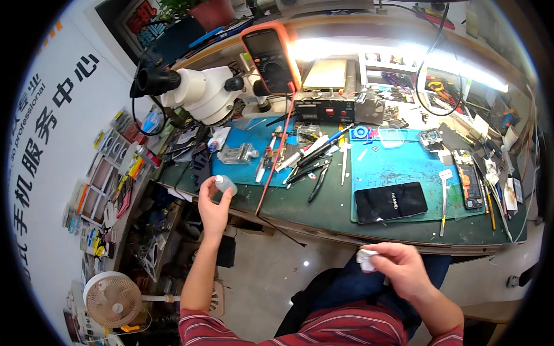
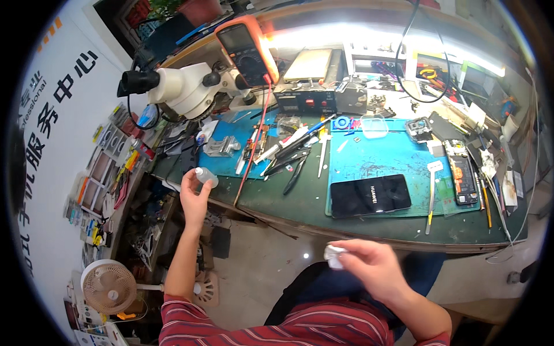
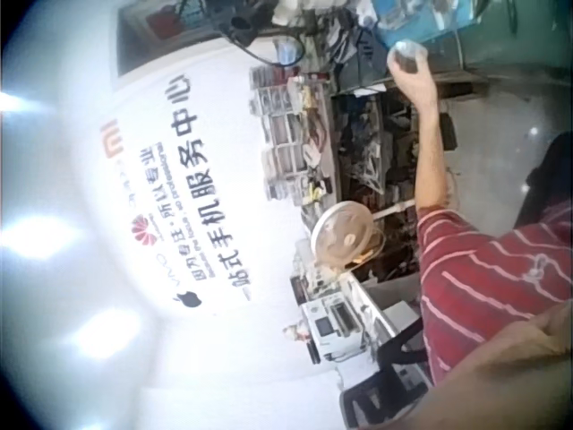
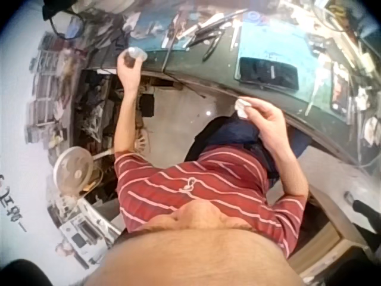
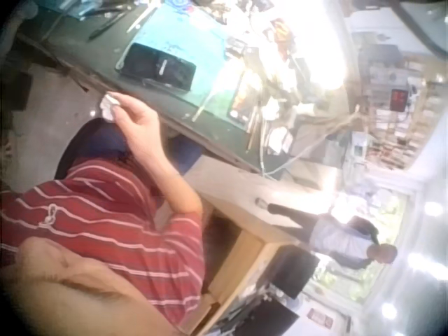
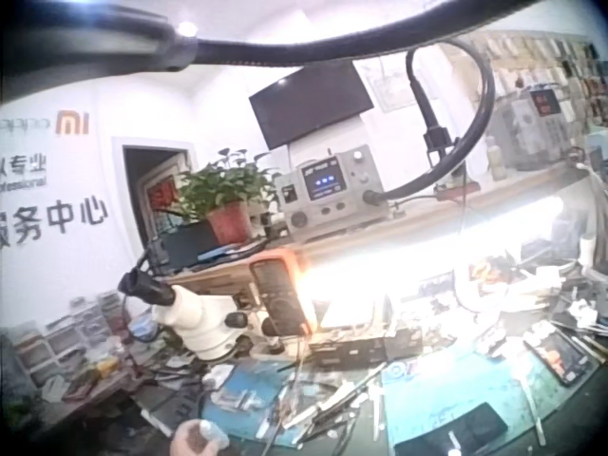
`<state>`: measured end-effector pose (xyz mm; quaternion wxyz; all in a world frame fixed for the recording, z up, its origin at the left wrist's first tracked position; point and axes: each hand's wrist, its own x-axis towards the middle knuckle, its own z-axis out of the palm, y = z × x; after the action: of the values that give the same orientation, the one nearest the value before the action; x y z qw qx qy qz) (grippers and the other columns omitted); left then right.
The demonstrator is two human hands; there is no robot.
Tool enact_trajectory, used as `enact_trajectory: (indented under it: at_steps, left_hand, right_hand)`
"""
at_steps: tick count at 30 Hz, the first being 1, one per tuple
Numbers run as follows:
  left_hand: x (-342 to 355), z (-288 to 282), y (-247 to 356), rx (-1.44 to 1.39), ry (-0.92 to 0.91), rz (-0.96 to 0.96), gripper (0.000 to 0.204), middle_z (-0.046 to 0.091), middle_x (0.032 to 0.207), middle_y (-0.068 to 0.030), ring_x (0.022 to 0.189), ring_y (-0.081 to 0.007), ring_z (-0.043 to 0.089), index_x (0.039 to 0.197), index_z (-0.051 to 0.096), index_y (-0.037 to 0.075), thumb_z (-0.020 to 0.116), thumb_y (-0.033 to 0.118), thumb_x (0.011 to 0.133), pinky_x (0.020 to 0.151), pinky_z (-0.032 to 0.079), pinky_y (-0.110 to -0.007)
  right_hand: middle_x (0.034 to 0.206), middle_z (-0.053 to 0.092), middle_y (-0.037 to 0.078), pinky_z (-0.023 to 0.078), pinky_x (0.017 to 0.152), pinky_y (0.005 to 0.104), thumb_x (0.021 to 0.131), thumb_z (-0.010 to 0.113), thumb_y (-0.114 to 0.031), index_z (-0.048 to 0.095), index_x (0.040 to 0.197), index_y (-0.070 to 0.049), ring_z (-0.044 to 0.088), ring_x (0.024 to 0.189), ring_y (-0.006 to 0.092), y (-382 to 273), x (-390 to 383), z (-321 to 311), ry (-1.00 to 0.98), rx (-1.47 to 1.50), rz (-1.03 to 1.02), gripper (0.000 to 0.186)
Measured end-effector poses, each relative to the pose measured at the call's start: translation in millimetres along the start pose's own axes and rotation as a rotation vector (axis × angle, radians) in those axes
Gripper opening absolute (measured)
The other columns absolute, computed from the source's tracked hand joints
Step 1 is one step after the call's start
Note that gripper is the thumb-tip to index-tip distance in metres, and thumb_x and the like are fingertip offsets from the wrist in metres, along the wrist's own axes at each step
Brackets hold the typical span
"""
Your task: The person works on a disassembled smartphone at a cluttered electronics repair bench. They use tweezers to handle small components, apply adhesive from a tube to the phone frame, then place the back cover onto the device and wipe the exterior with a cloth.
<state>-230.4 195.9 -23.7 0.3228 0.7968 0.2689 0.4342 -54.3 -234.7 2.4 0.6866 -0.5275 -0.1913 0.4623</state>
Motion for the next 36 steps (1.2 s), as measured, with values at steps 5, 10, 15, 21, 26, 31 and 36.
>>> enact_trajectory:
  at_steps: [5,10,15,21,26,31,36]
  left_hand:
    - [-1.7,5.6,-39.7,-0.07,-0.024,-0.068,0.056,0.062,0.132,-0.0133,0.115,-0.0208,0.065,0.146,0.048,-0.001,0.071,0.001,0.096,0.099,0.055,-0.035]
    - [-14.3,7.4,-27.4,-0.042,0.097,0.039,0.079,0.044,0.156,-0.0214,0.143,-0.031,0.047,0.163,0.028,0.003,0.071,0.006,0.097,0.117,0.039,-0.045]
    - [-60.5,42.9,29.3,0.087,0.177,0.239,0.07,0.039,0.159,-0.0248,0.149,-0.0352,0.039,0.16,0.025,-0.005,0.058,-0.004,0.098,0.124,0.027,-0.046]
    - [-86.3,79.2,49.2,0.093,-0.007,0.686,0.073,0.051,0.139,-0.0199,0.127,-0.0314,0.051,0.152,0.036,-0.002,0.072,0.017,0.092,0.124,0.029,-0.05]
    - [-94.7,115.1,96.9,0.191,-0.355,0.759,0.054,0.072,0.124,0.0017,0.125,-0.0212,0.054,0.141,0.054,0.008,0.064,0.045,0.103,0.123,0.027,-0.051]
    - [-88.8,149.3,127.7,0.225,-0.529,0.871,0.062,0.075,0.124,0.0098,0.124,-0.0126,0.057,0.139,0.057,0.013,0.053,0.063,0.103,0.126,0.018,-0.051]
    - [-89.2,155.2,127.1,0.261,-0.522,0.886,0.066,0.077,0.118,0.01,0.123,-0.0119,0.059,0.141,0.057,0.014,0.051,0.068,0.102,0.126,0.016,-0.051]
  right_hand:
    - [0.115,0.073,0.012,0.055,0.091,0.03,0.096,0.065,0.005,0.074,0.12,0.004,0.069,0.101,0.0168,-39.5,-15.9,-47.3,0.354,-0.529,-0.392,0.025]
    - [0.107,0.071,0.013,0.056,0.086,0.0363,0.091,0.068,0.007,0.074,0.112,0.002,0.07,0.099,0.0293,-63.7,4.1,-85.3,0.649,-1.316,-0.744,0.023]
    - [0.112,0.071,0.011,0.054,0.091,0.0387,0.081,0.068,-0.001,0.073,0.115,0.002,0.067,0.102,0.0276,-63.1,34.0,-87.0,0.394,-1.793,-0.764,0.034]
    - [0.138,0.061,0.016,0.048,0.108,0.0393,0.085,0.074,-0.02,0.063,0.133,0.006,0.061,0.121,0.0292,-57.8,31.4,-59.0,-0.053,-1.815,-0.662,0.056]
    - [0.149,0.056,0.02,0.043,0.115,0.0461,0.088,0.072,-0.055,0.058,0.141,0.007,0.054,0.134,0.0363,-62.5,34.7,-90.9,0.172,-1.868,-0.491,0.083]
    - [0.151,0.054,0.02,0.043,0.114,0.0454,0.088,0.068,-0.061,0.057,0.141,0.008,0.053,0.138,0.0345,-57.0,38.9,-60.8,-0.147,-1.674,-0.599,0.087]
    - [0.151,0.054,0.019,0.041,0.117,0.046,0.088,0.066,-0.065,0.057,0.141,0.009,0.052,0.138,0.0332,-59.4,46.4,-78.3,0.039,-1.8,-0.525,0.091]
